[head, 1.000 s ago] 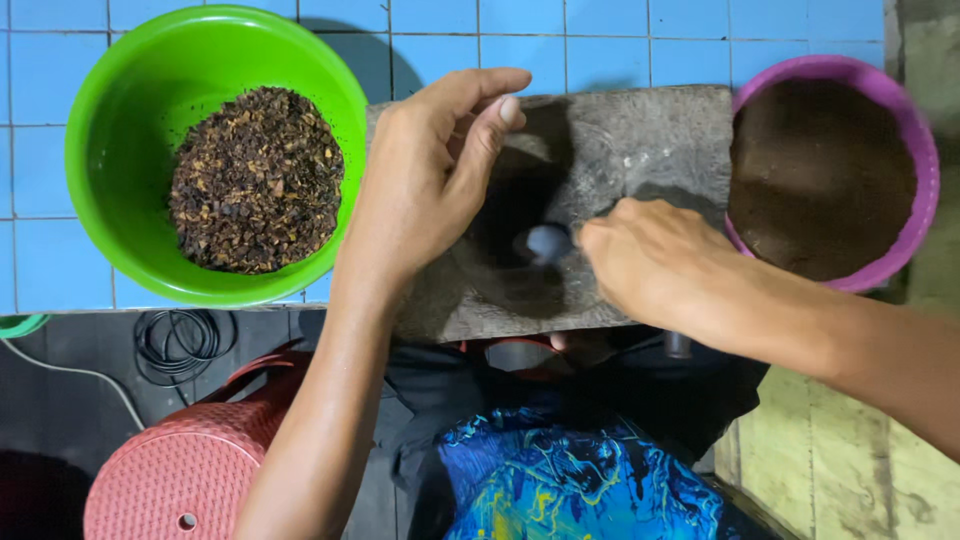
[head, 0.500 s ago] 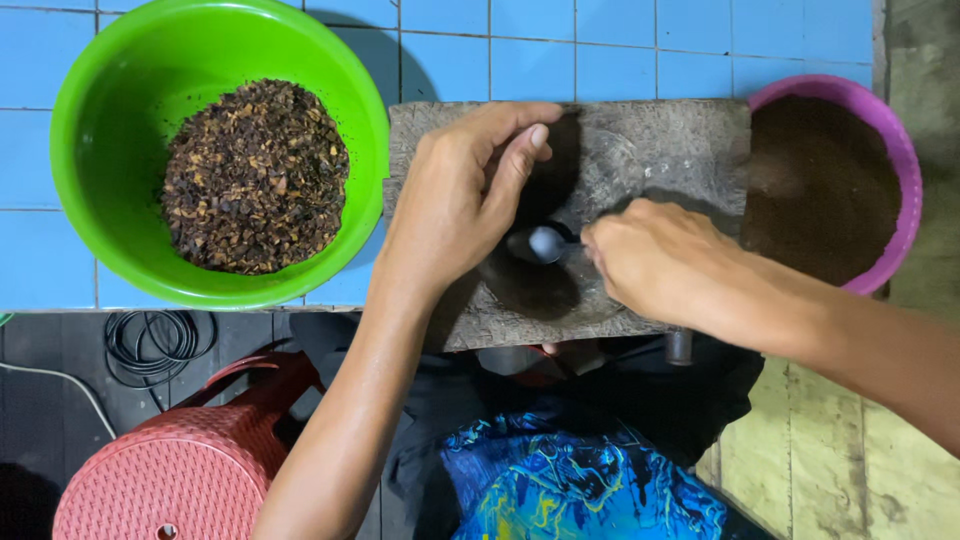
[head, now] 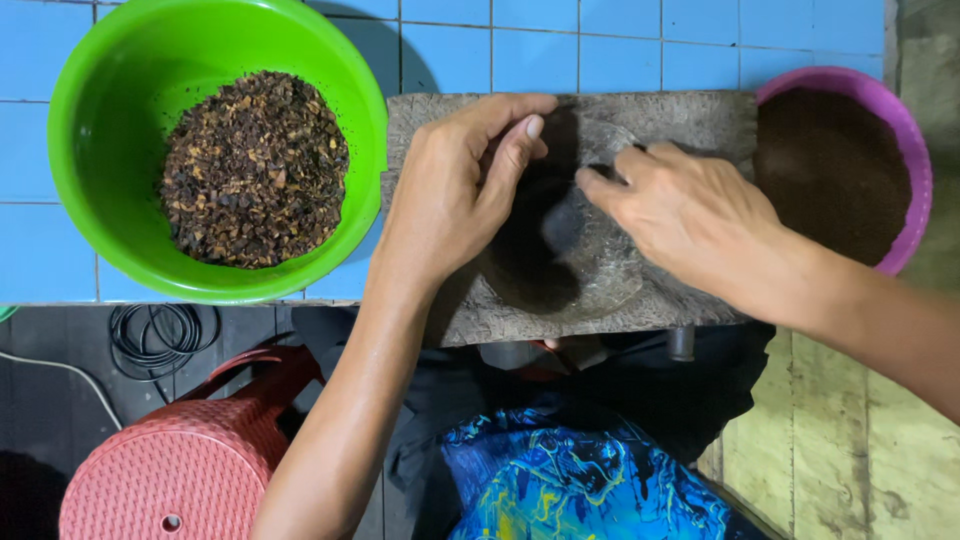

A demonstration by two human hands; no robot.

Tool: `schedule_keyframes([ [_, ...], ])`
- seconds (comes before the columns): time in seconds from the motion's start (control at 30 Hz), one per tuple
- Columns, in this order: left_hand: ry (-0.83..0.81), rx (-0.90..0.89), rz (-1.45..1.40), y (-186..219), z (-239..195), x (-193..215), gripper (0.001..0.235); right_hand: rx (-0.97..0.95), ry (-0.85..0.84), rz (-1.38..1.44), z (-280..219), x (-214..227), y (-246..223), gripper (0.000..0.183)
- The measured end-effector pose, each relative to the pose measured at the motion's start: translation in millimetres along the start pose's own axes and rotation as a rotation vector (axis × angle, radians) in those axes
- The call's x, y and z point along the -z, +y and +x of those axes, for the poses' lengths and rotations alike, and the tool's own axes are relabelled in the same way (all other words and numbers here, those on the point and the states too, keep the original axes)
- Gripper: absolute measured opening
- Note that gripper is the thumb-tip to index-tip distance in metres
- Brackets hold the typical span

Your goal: The person uses a spoon to transfer coarse dark material from a green bowl into a stone mortar, then grinds it with a pestle. The person repeatedly scoops material from the mortar into a pink bowl and adds more from the green bowl, continuing to grind.

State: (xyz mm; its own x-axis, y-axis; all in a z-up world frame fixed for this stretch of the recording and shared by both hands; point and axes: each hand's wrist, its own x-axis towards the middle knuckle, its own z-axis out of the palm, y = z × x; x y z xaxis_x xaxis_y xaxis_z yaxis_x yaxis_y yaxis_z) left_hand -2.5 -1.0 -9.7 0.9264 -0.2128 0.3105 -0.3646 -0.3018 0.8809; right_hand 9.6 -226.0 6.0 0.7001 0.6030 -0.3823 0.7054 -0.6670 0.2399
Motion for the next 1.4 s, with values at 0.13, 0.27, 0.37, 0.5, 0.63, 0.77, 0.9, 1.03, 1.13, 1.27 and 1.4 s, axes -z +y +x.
schedule_keyframes([
  [0.13,-0.008,-0.005,0.015,4.9,-1.6,1.8,0.029,0.033,0.032,-0.033,1.3,-11.4,-1.9,0.049],
  [0.27,-0.087,-0.051,0.034,4.2,-3.2,-0.3,0.028,0.111,0.081,-0.109,0.5,-16.3,-0.1,0.023],
  [0.37,-0.212,-0.065,0.142,-8.9,-4.0,-12.2,0.018,0.132,0.064,-0.097,0.4,-15.7,1.1,0.016],
  [0.5,-0.473,0.287,0.516,-16.6,-6.2,-38.6,0.012,0.081,0.145,-0.082,3.6,-13.8,2.0,0.019],
  [0.63,-0.454,0.208,0.840,-43.1,-12.2,-68.5,0.023,0.089,0.161,-0.092,-1.9,-14.1,-6.1,0.019],
  [0.77,-0.350,0.149,1.117,-68.3,-25.2,-99.9,0.019,0.060,0.016,0.127,-10.2,-6.9,-6.7,0.017],
  [0.9,-0.390,0.121,1.152,-86.4,-30.4,-121.2,0.017,0.009,-0.148,0.340,-11.2,4.9,-3.4,0.018],
  [1.03,-0.456,0.142,1.146,-100.7,-31.6,-130.6,0.018,-0.058,-0.297,0.426,-4.6,7.9,0.3,0.018],
  [1.13,-0.454,0.101,1.193,-103.6,-31.2,-132.4,0.017,-0.090,-0.328,0.572,-1.2,3.5,4.7,0.024],
  [1.27,-0.477,0.111,1.153,-82.8,-32.4,-112.1,0.020,-0.118,-0.412,0.732,-3.4,36.3,10.2,0.031],
  [1.4,-0.615,0.162,0.937,-31.2,-1.4,-53.7,0.018,-0.205,-0.537,0.621,-14.5,52.5,18.8,0.037],
])
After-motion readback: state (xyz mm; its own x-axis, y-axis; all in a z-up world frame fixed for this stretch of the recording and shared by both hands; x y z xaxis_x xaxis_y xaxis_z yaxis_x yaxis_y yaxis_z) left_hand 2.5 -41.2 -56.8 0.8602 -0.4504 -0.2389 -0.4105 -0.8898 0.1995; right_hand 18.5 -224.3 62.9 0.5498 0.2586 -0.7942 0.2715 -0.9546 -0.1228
